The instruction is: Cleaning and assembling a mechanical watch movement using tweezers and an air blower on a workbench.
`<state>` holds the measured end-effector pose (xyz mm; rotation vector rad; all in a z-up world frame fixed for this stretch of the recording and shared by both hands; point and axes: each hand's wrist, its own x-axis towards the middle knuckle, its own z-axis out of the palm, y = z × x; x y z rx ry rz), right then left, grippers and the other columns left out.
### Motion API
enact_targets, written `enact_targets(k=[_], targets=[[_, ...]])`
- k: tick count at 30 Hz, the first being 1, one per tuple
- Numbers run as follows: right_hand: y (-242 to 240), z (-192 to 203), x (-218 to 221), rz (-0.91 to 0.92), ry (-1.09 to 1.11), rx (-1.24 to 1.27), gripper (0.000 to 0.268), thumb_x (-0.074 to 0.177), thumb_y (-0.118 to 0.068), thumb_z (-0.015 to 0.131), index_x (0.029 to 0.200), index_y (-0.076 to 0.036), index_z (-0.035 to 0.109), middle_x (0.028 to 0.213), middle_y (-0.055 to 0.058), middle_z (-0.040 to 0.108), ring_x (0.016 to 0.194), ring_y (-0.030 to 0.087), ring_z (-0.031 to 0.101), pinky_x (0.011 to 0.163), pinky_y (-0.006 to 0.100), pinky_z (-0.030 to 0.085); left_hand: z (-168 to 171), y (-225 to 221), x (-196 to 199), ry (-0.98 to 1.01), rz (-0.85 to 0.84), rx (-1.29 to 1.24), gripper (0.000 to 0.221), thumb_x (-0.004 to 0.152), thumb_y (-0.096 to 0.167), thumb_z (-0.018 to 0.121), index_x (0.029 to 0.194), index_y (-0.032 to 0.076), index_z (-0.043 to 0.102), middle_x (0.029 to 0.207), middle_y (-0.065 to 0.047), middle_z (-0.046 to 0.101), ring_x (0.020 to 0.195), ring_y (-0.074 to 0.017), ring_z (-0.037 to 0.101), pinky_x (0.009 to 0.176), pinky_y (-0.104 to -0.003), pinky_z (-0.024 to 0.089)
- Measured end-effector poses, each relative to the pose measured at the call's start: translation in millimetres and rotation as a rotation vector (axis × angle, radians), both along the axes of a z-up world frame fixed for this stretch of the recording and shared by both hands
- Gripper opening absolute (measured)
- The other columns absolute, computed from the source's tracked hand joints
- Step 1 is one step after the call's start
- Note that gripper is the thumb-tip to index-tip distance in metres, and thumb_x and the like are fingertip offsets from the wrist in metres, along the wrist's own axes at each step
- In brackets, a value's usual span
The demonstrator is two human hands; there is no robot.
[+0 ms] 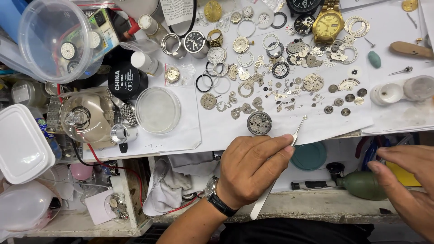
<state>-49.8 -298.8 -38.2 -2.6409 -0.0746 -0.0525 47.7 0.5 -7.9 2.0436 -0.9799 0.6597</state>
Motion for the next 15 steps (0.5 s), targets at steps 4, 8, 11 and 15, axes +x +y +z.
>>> enact_targets(k=[4, 8, 11, 15], targets=[[-2, -3, 1, -0.027, 0.017, 0.031, 0.034, 0.093, -0.016, 0.072, 0.12, 0.004, 0.072, 0.122, 0.019, 0.072, 0.12, 0.032, 0.067, 0.114, 0.044, 0.052, -1, -1, 2, -0.002, -0.002, -0.017, 0.006, 0.101, -0.002, 0.068, 0.107, -0.001, 0.069, 0.111, -0.016, 0.075, 0.084, -0.0275, 0.078, 0.067, -0.036, 0.059], [-9, -15, -6, -0.061, 0.078, 0.022, 0.037, 0.094, -0.02, 0.069, 0.123, 0.002, 0.072, 0.126, 0.018, 0.071, 0.124, 0.031, 0.065, 0.115, 0.043, 0.051, -2, -2, 4, -0.014, -0.003, -0.022, 0.006, 0.099, -0.004, 0.071, 0.105, -0.001, 0.07, 0.11, -0.016, 0.075, 0.083, -0.0271, 0.077, 0.066, -0.035, 0.058], [-14, -26, -14, -0.102, 0.068, 0.051, 0.032, 0.098, -0.017, 0.068, 0.123, 0.004, 0.073, 0.126, 0.018, 0.071, 0.125, 0.031, 0.065, 0.116, 0.042, 0.051, -4, -1, 4, -0.026, -0.001, -0.021, 0.007, 0.1, -0.004, 0.07, 0.106, 0.0, 0.069, 0.11, -0.016, 0.075, 0.084, -0.0266, 0.078, 0.067, -0.035, 0.058], [-34, -50, -30, -0.1, 0.015, 0.161, 0.037, 0.102, -0.01, 0.061, 0.133, 0.009, 0.065, 0.135, 0.026, 0.063, 0.132, 0.038, 0.06, 0.12, 0.047, 0.048, -6, -1, 6, -0.068, 0.005, -0.012, 0.009, 0.099, -0.004, 0.071, 0.106, 0.001, 0.068, 0.108, -0.015, 0.077, 0.082, -0.025, 0.078, 0.064, -0.034, 0.056]])
